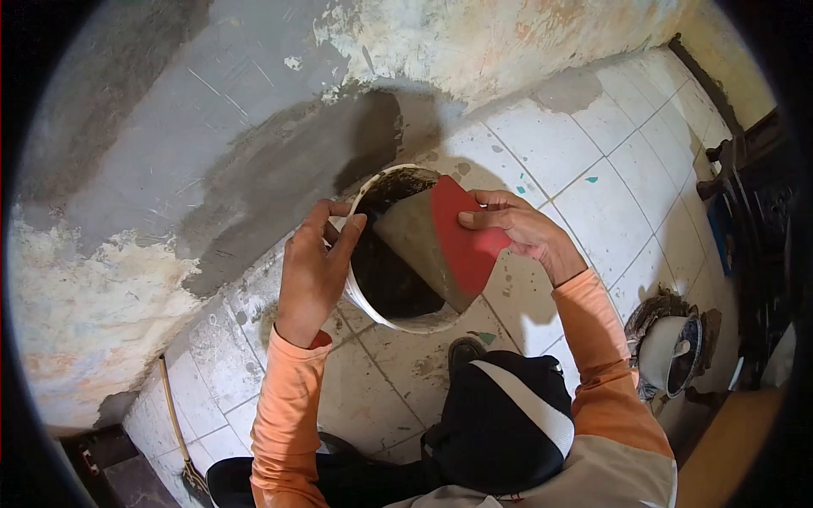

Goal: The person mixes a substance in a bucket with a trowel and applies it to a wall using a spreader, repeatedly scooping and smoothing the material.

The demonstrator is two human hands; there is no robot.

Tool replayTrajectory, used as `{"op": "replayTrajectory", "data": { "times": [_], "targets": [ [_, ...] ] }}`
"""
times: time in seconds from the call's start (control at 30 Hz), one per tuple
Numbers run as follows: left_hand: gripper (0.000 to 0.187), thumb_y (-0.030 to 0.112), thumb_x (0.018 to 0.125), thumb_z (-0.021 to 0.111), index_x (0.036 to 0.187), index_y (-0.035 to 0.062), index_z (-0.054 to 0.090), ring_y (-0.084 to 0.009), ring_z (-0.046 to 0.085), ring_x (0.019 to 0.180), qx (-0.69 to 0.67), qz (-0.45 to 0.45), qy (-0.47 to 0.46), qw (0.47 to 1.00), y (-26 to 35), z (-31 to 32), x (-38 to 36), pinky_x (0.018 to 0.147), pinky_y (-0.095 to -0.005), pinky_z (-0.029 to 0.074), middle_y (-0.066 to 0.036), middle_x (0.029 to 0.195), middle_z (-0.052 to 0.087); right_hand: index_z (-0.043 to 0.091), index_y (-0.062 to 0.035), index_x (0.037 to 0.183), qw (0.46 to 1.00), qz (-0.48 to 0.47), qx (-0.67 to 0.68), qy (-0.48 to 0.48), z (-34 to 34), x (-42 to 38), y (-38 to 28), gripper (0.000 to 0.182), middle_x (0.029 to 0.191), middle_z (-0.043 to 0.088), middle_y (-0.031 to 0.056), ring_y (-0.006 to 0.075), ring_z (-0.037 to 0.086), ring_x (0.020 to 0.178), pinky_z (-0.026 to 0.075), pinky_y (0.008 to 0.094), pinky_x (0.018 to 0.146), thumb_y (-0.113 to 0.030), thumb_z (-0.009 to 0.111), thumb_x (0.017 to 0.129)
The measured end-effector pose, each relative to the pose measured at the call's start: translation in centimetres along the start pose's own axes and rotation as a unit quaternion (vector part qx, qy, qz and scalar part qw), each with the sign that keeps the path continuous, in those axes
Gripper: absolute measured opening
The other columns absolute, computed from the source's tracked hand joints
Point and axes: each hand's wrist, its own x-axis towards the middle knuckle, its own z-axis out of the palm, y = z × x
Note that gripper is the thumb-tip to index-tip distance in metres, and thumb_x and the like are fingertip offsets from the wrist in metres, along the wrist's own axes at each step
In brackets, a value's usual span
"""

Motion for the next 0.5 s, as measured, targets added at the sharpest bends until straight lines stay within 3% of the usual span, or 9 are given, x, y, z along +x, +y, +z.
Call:
{"op": "replayTrajectory", "data": {
  "times": [0.17,0.23,0.27,0.4,0.5],
  "targets": [
    [0.021,0.017,0.099,0.072,0.111,0.0016,0.066,-0.0147,0.046,0.059,0.043,0.041,-0.003,0.998,-2.6,-2.2,1.1,0.055,-0.0347,0.039,-0.006,0.067,0.053,0.057,0.0047,0.139,0.998,-0.030,0.058,-0.005,-0.1,0.0,0.8,0.046,0.122,0.070,0.0095,0.0146,0.071,0.102,0.059,0.0273,0.088,-0.012,0.071,0.098],
    [0.021,0.012,0.099,0.070,0.117,0.0031,0.064,-0.0167,0.048,0.062,0.077,0.091,-0.035,0.992,-5.3,-4.2,1.9,0.057,-0.0362,0.043,-0.007,0.077,0.053,0.057,0.0041,0.139,0.996,-0.047,0.076,0.001,-0.4,-0.3,0.4,0.045,0.122,0.070,0.0094,0.0151,0.071,0.103,0.060,0.0277,0.088,-0.011,0.070,0.099],
    [0.027,0.009,0.100,0.066,0.126,0.0051,0.060,-0.0151,0.052,0.066,0.026,0.030,-0.078,0.996,-6.3,-5.4,2.0,0.055,-0.0332,0.049,-0.006,0.084,0.052,0.058,0.0036,0.139,0.993,-0.069,0.097,0.008,-0.4,-0.5,0.2,0.043,0.122,0.070,0.0095,0.0155,0.071,0.104,0.060,0.0285,0.089,-0.010,0.069,0.099],
    [0.038,0.009,0.103,0.061,0.139,0.0065,0.051,-0.0121,0.061,0.074,-0.006,-0.065,-0.105,0.992,-9.2,-9.1,0.4,0.051,-0.0256,0.057,-0.005,0.092,0.057,0.059,0.0018,0.138,0.981,-0.132,0.134,0.051,-0.8,-0.4,-0.7,0.039,0.122,0.070,0.0098,0.0167,0.071,0.108,0.060,0.0305,0.091,-0.006,0.066,0.100],
    [0.043,0.010,0.105,0.059,0.144,0.0049,0.042,-0.0122,0.061,0.066,-0.050,-0.103,-0.109,0.987,-10.9,-10.5,-3.2,0.048,-0.0263,0.050,-0.009,0.094,0.064,0.060,0.0013,0.136,0.979,-0.130,0.110,0.110,-3.0,1.5,0.4,0.037,0.121,0.071,0.0088,0.0185,0.071,0.108,0.061,0.0318,0.092,-0.004,0.066,0.100]
  ]
}}
